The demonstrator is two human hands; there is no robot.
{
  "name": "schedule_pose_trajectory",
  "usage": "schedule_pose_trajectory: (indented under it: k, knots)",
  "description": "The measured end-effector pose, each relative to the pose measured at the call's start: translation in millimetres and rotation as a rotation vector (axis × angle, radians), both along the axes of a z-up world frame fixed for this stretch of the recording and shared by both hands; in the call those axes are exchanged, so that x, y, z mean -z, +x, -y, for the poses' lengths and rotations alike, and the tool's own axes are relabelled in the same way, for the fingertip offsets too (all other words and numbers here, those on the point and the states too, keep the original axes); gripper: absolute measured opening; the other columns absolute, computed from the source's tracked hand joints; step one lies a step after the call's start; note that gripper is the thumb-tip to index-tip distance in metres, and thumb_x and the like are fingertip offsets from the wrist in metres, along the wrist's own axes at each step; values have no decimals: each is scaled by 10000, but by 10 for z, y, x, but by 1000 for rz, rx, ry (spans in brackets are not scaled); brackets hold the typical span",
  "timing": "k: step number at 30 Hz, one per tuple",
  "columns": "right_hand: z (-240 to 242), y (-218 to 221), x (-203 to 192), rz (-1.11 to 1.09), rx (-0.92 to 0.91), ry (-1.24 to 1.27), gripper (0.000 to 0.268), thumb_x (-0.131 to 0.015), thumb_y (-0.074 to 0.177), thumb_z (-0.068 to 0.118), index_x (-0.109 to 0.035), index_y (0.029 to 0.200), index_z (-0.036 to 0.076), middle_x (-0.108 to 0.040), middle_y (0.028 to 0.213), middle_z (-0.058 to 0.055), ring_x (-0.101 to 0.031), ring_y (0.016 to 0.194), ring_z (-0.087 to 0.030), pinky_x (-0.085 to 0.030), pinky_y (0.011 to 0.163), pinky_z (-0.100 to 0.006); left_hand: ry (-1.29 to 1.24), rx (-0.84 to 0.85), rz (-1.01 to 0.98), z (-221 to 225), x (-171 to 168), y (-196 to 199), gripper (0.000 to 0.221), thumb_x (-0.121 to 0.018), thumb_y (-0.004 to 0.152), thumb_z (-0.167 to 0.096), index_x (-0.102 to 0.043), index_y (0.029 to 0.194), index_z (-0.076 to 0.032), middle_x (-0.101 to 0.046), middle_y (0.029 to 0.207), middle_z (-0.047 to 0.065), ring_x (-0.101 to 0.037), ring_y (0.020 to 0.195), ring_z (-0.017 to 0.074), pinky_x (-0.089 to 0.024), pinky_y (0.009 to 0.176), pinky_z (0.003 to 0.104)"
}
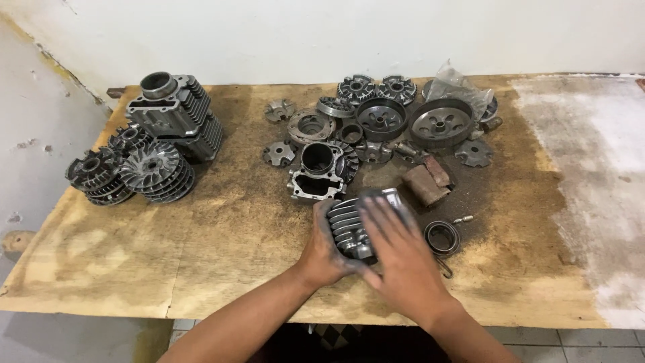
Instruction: Cleaning a motorcycle engine cylinder block with a cloth.
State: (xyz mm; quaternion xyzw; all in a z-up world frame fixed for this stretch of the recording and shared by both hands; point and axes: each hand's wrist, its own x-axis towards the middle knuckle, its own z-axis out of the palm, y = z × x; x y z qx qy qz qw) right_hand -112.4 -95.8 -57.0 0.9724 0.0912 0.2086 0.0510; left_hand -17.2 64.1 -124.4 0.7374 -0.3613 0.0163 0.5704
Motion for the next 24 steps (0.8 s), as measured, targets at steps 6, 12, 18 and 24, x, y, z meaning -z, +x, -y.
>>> schedule_pose_trajectory:
  k: [6, 12, 18, 24]
  knots:
    - [-238, 162, -266, -75, -243, 322, 779, -657, 915, 448, -420, 1505, -3, -359, 1635, -174, -258, 1542, -286, -105, 1269, -506, 10, 10, 48, 11, -124, -19, 1066, -819, 732, -458, -212, 1502, -41, -414, 1295, 185, -490, 1268, 350, -517, 1102, 565]
    - [53, -47, -73, -25, -81, 226, 802, -544, 953, 506, -284, 1591, 95, -324, 1662, -116, -255, 1547, -236, -110, 1291, -491, -35, 20, 102, 8, 84, 45, 1245, -973, 576, -206, -152, 1502, -78, -398, 1320, 200, -525, 1222, 339, -588, 1019, 504]
    - [25, -90, -172, -45, -56, 303, 756, -616, 901, 342, -377, 1528, -5, -393, 1611, -197, -324, 1526, -268, -140, 1283, -508, 11, -13, 116, -3, 5, 17, 1207, -973, 548, -218, -204, 1462, -41, -399, 1300, 182, -516, 1226, 337, -540, 1071, 493]
    - [-161, 118, -8, 87, -81, -198, 943, -374, 968, 711, -150, 1613, 60, -84, 1721, -152, -53, 1602, -254, -8, 1326, -418, 22, -45, 238, -13, -84, -11, 837, -707, 801, -32, -242, 1493, 37, -431, 1335, 248, -501, 1266, 381, -492, 1105, 503]
